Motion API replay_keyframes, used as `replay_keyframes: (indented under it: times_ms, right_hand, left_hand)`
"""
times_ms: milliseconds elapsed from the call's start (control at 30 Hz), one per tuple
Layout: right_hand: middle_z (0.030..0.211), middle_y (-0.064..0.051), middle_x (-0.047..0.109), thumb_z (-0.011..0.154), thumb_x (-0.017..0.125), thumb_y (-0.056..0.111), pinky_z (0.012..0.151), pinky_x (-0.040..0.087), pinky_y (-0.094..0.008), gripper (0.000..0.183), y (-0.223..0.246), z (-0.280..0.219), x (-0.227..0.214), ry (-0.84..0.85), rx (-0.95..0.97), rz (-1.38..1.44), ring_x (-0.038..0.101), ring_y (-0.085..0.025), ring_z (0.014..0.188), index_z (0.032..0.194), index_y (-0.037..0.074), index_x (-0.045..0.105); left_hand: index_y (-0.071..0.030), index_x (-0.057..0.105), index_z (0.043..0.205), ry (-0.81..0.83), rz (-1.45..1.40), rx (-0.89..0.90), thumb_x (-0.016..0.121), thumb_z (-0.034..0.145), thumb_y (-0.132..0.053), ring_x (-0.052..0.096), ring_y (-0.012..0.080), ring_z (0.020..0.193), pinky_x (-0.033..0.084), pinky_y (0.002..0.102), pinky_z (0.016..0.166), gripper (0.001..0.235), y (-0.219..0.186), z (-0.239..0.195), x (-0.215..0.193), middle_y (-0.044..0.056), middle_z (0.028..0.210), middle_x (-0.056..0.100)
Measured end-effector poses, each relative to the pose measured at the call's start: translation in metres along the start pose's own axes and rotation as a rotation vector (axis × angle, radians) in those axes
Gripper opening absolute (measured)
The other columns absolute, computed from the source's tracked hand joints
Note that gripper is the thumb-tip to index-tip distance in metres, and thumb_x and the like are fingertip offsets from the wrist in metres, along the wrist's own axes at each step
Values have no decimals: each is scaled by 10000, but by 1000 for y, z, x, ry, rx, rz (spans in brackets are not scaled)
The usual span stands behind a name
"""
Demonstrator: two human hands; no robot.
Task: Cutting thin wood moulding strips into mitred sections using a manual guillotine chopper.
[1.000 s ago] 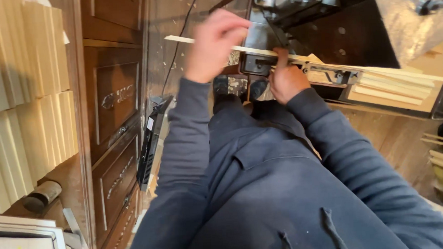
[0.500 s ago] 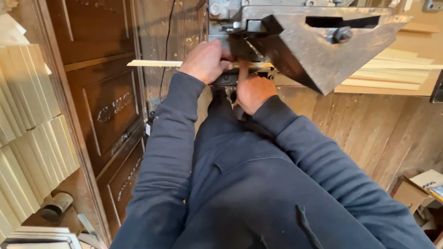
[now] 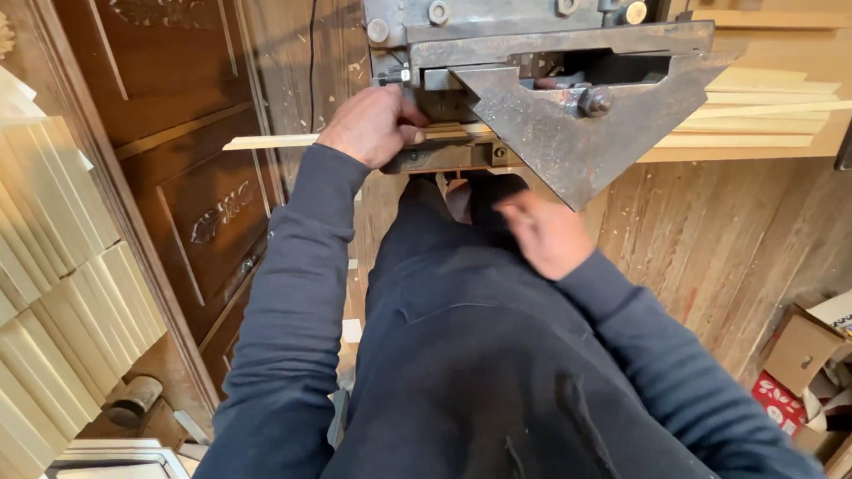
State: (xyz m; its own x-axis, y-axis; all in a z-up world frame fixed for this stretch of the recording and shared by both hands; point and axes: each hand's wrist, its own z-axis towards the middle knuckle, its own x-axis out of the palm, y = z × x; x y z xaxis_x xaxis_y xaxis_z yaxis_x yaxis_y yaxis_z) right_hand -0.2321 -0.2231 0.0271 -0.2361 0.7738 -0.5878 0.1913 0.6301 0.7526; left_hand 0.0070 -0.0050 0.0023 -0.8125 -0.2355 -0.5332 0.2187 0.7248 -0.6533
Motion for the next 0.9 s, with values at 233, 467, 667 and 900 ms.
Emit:
replay_keyframes:
  times_ms: [233, 467, 667, 900]
  right_hand:
    - [716, 25, 494, 1096, 595, 289, 525, 384, -285, 244, -98, -27, -25, -502, 747, 720, 453, -90, 597, 970, 80, 603]
    - [696, 48, 437, 1090, 567, 310, 518, 376, -259, 230, -118, -15, -39, -563, 731, 869, 414, -69, 599, 995, 101, 573]
    - [679, 48, 409, 1081, 583, 349, 501, 348, -252, 269, -128, -21, -36, -535, 747, 888, 383, -69, 582, 985, 97, 582]
    - [688, 66, 404, 1088, 581, 412, 513, 335, -254, 314, -135, -16, -45, -581, 725, 961, 363, -60, 585, 1004, 111, 596]
  left_hand:
    - [-87, 802, 988, -30, 46, 96, 737, 844, -287, 655, 369, 1022, 513, 481, 914, 256, 9, -1, 6, 159, 1014, 690]
    - [-76, 759, 924, -178, 185, 57, 699, 778, -316, 613, 363, 1030, 507, 512, 860, 288, -8, -9, 18, 156, 1011, 644]
    - [-127, 769, 820, -250, 519, -46, 671, 804, -310, 622, 308, 985, 492, 463, 798, 208, -28, -9, 46, 85, 1040, 668]
    - [-164, 767, 765, -261, 631, -62, 631, 812, -258, 613, 296, 931, 480, 456, 757, 172, -33, -6, 56, 101, 1014, 671]
